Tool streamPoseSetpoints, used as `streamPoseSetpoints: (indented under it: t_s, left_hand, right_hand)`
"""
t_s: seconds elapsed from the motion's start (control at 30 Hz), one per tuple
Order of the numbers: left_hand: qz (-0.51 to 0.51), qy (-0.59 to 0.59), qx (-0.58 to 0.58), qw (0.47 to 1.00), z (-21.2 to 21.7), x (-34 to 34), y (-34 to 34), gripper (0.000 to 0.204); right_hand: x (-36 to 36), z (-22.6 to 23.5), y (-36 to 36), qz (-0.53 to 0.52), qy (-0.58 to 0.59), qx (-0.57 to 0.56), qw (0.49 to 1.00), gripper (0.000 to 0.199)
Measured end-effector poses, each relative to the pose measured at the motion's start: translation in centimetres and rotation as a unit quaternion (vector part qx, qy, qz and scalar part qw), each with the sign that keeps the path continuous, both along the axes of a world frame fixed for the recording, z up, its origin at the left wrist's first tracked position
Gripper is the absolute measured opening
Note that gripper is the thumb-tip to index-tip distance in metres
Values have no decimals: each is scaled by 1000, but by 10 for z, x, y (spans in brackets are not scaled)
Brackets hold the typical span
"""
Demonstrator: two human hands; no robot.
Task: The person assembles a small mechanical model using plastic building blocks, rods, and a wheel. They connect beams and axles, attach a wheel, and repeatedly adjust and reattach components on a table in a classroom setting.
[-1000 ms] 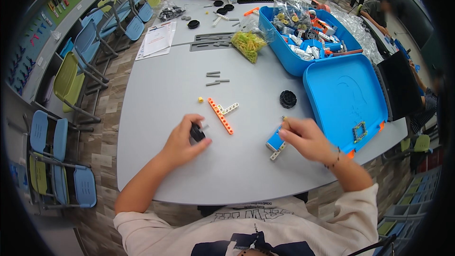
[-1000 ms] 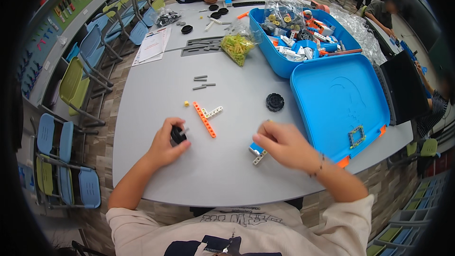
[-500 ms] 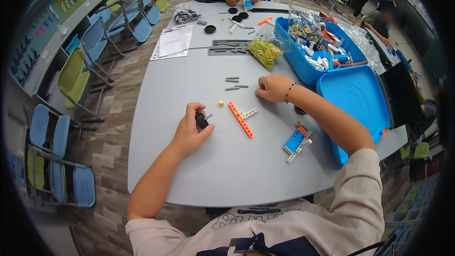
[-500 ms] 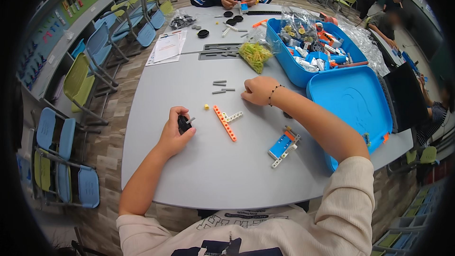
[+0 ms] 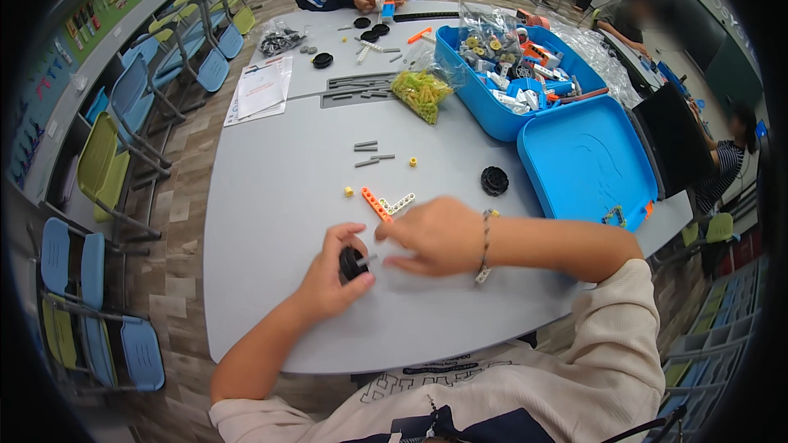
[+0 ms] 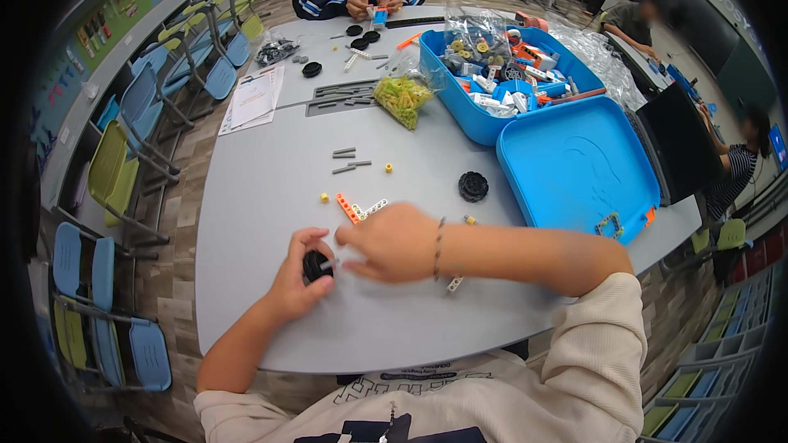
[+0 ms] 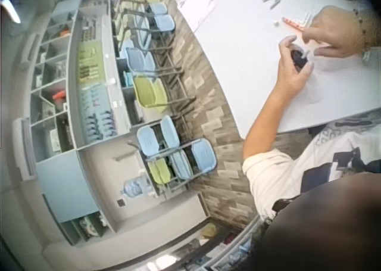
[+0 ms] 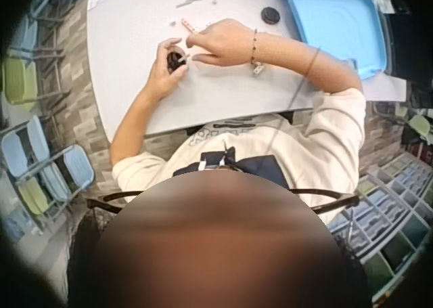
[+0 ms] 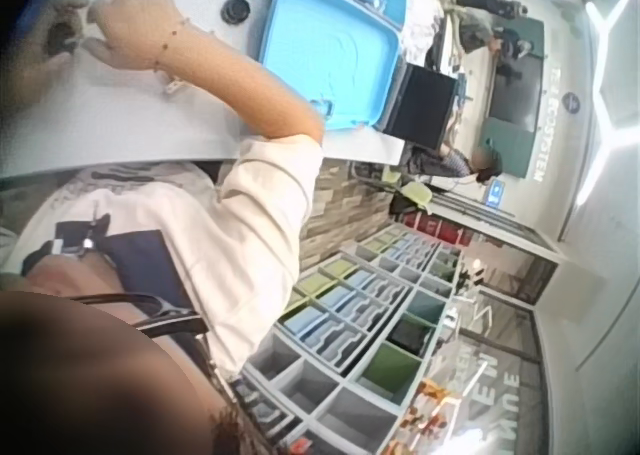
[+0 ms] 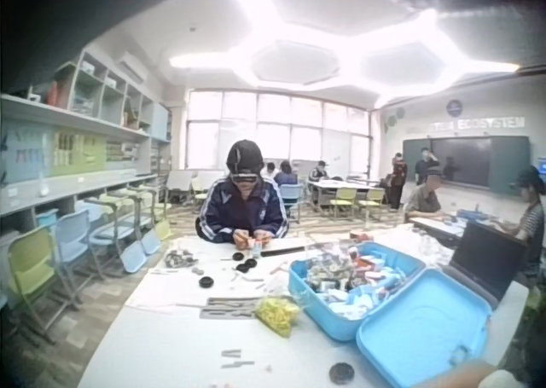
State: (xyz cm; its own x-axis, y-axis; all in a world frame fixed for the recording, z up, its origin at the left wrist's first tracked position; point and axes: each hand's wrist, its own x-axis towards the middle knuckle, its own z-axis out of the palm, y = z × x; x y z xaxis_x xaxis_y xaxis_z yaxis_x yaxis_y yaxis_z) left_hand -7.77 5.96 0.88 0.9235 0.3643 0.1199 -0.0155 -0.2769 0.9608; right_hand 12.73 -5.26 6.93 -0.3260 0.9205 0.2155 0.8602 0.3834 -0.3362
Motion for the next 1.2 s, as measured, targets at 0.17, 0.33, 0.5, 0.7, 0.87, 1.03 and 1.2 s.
streamPoseSetpoints:
  t_s: [0.17, 0.33, 0.5, 0.7, 0.87, 1.03, 1.2]
  left_hand:
    - [-78, -18, -45, 996, 9, 0, -17, 66]
    - [-89, 42, -82, 992, 22, -4, -19, 61]
    - [-80, -24, -26, 996, 26, -5, -19, 58]
    - [-49, -64, -6, 997, 25, -7, -17, 55]
    - [-5, -97, 73, 993, 22, -10, -12, 52]
    - [-28, -131, -96, 986, 20, -9, -1, 46]
    - [73, -7, -63, 995, 19, -6, 7, 33]
  right_hand:
    - [-26, -6, -4, 121, -50, 11, 991, 16]
    - [-28, -3, -7, 126, -96, -30, 987, 13]
    - [-27, 2, -10, 131, -74, 58, 987, 13]
    - [-28, 12, -5, 108, -12, -20, 994, 13]
    - [-29, 9, 6, 89, 60, -42, 993, 16]
    - [-18, 7, 14, 83, 144, -131, 977, 15]
    - [41, 13, 53, -175, -33, -184, 967, 29]
